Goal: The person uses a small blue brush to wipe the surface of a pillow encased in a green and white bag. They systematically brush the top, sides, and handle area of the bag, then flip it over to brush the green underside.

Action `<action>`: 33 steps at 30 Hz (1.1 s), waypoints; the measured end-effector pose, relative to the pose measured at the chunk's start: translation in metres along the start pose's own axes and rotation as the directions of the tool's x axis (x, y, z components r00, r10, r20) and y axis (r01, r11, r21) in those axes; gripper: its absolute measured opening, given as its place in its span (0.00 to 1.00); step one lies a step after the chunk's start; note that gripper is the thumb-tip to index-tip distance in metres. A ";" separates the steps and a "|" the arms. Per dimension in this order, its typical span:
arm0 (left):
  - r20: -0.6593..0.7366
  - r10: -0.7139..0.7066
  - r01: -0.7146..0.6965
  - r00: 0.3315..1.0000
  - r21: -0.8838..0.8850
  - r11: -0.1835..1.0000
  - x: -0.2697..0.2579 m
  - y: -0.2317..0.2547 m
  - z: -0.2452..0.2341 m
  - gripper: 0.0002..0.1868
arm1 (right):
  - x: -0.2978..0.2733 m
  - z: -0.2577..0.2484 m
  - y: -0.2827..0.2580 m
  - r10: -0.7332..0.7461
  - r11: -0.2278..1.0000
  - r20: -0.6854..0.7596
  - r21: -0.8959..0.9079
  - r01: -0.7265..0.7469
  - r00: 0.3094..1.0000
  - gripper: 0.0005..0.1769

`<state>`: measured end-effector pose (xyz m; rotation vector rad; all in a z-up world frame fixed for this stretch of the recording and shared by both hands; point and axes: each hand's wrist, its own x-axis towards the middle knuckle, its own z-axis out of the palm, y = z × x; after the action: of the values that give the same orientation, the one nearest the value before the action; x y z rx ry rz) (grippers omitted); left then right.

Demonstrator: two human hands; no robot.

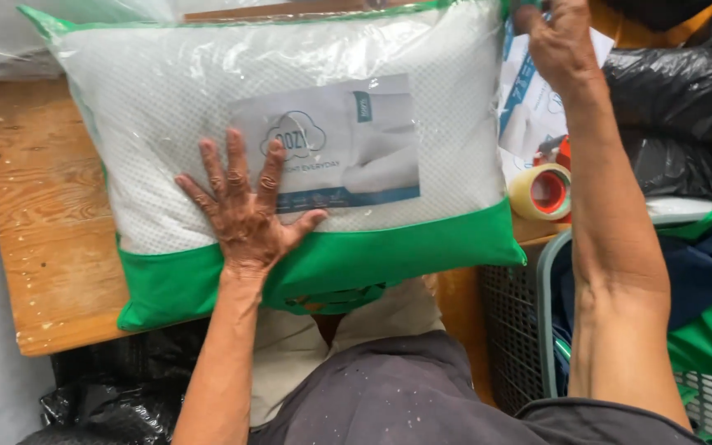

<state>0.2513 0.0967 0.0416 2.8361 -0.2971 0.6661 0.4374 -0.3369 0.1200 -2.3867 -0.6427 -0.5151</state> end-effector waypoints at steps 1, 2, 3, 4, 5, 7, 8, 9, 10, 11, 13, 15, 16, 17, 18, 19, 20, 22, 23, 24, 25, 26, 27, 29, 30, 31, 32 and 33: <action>0.008 -0.015 0.015 1.000 -0.001 1.000 0.002 0.003 -0.002 0.55 | -0.010 0.003 -0.007 0.139 0.982 0.080 0.117 -0.148 0.987 0.19; 0.014 -0.027 0.027 1.000 0.003 1.000 0.004 0.002 -0.004 0.54 | -0.019 0.008 -0.016 0.260 0.928 0.174 0.226 -0.295 0.950 0.23; 0.022 -0.016 0.016 1.000 0.005 1.000 0.006 0.003 -0.003 0.54 | -0.040 0.004 -0.027 0.271 0.924 0.169 0.230 -0.305 0.948 0.23; 0.012 -0.024 0.024 1.000 0.010 1.000 0.008 0.003 -0.002 0.54 | -0.061 -0.001 -0.038 0.304 0.912 0.236 0.206 -0.354 0.923 0.32; 0.002 -0.033 0.033 0.999 0.016 0.999 0.009 0.003 -0.001 0.54 | -0.081 -0.005 -0.051 0.337 0.899 0.302 0.179 -0.400 0.892 0.42; 0.021 -0.032 0.032 0.999 0.017 0.999 0.011 0.005 -0.004 0.54 | -0.143 -0.021 -0.077 0.295 0.899 0.344 0.216 -0.381 0.891 0.41; 0.046 -0.042 0.041 0.998 0.016 0.999 0.011 0.006 -0.007 0.55 | -0.175 -0.029 -0.090 0.250 0.897 0.394 0.251 -0.365 0.884 0.41; 0.050 -0.039 0.038 0.998 0.018 0.999 0.012 0.006 -0.005 0.55 | -0.197 -0.034 -0.110 0.253 0.894 0.394 0.254 -0.369 0.884 0.41; 0.041 -0.034 0.034 0.999 0.012 0.999 0.010 0.005 -0.005 0.55 | -0.217 -0.039 -0.130 0.247 0.908 0.417 0.217 -0.359 0.875 0.38; 0.032 -0.030 0.029 0.999 0.006 1.000 0.008 0.004 -0.005 0.55 | -0.238 -0.044 -0.150 0.241 0.920 0.440 0.180 -0.348 0.865 0.36; 0.033 -0.038 0.037 0.999 0.025 0.999 0.009 0.005 -0.004 0.55 | -0.249 -0.051 -0.182 0.229 0.909 0.549 0.174 -0.378 0.804 0.35; 0.035 -0.036 0.034 0.999 0.035 0.999 0.009 0.005 -0.007 0.55 | -0.250 -0.053 -0.198 0.223 0.898 0.645 0.155 -0.411 0.731 0.35; 0.062 -0.039 0.036 0.997 0.036 0.999 0.010 0.006 -0.010 0.55 | -0.245 -0.051 -0.197 0.201 0.882 0.517 0.275 -0.383 0.832 0.32; 0.089 -0.042 0.038 0.995 0.037 0.999 0.011 0.007 -0.012 0.55 | -0.239 -0.050 -0.195 0.188 0.859 0.372 0.386 -0.335 0.909 0.30; 0.089 -0.041 0.038 0.995 0.034 0.999 0.009 0.008 -0.014 0.55 | -0.222 -0.042 -0.188 0.189 0.860 0.372 0.383 -0.336 0.909 0.30; 0.098 -0.038 0.034 0.994 0.042 0.999 0.008 0.008 -0.016 0.55 | -0.205 -0.035 -0.181 0.346 0.859 0.232 0.313 -0.406 0.909 0.36; 0.102 -0.035 0.030 0.994 0.051 0.998 0.009 0.007 -0.018 0.56 | -0.186 -0.027 -0.173 0.476 0.841 0.071 0.253 -0.478 0.876 0.43; 0.104 -0.022 0.022 0.994 -0.003 1.000 0.011 0.002 -0.032 0.56 | -0.154 -0.005 -0.145 0.585 0.691 0.015 0.515 -0.508 0.811 0.34; 0.111 -0.008 0.014 0.994 -0.055 0.998 0.014 -0.001 -0.039 0.57 | -0.136 0.006 -0.130 0.690 0.485 0.006 0.738 -0.469 0.723 0.26; 0.105 -0.010 0.015 0.994 -0.047 0.999 0.024 -0.016 -0.043 0.57 | -0.117 0.007 -0.111 0.685 0.485 0.006 0.743 -0.462 0.728 0.26; -0.106 -0.075 0.059 0.991 -0.145 0.988 0.034 -0.033 -0.046 0.51 | -0.099 0.009 -0.093 0.815 0.280 0.077 0.815 -0.506 0.575 0.14; -0.302 -0.155 0.077 0.941 -0.256 0.964 0.039 -0.049 -0.047 0.45 | -0.084 0.010 -0.076 0.903 0.066 0.167 0.856 -0.513 0.395 0.06; -0.301 -0.160 0.082 0.940 -0.257 0.963 0.049 -0.071 -0.053 0.45 | -0.070 0.007 -0.074 0.902 0.067 0.169 0.854 -0.516 0.396 0.06; 0.012 -0.684 0.579 0.729 -0.545 0.607 0.073 -0.116 -0.065 0.55 | -0.032 -0.002 -0.065 0.856 -0.220 0.439 0.787 -0.576 0.273 0.13; 0.013 -0.687 0.583 0.726 -0.541 0.606 0.077 -0.125 -0.066 0.55 | -0.024 0.003 -0.065 0.854 -0.223 0.444 0.784 -0.580 0.272 0.13; 0.346 -0.729 0.774 0.591 -0.497 0.392 0.081 -0.133 -0.067 0.61 | -0.016 0.008 -0.066 0.840 -0.266 0.485 0.760 -0.594 0.244 0.11; 0.631 -0.665 0.907 0.400 -0.376 0.188 0.089 -0.142 -0.069 0.69 | -0.004 0.012 -0.065 0.822 -0.303 0.522 0.740 -0.601 0.228 0.10; 0.623 -0.670 0.904 0.404 -0.383 0.190 0.094 -0.137 -0.076 0.69 | 0.003 0.013 -0.073 0.818 -0.300 0.523 0.742 -0.599 0.238 0.10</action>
<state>0.3358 0.2334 0.1291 1.8518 0.7786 -0.1818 0.4021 -0.2764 0.1447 -1.0551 0.7200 0.2290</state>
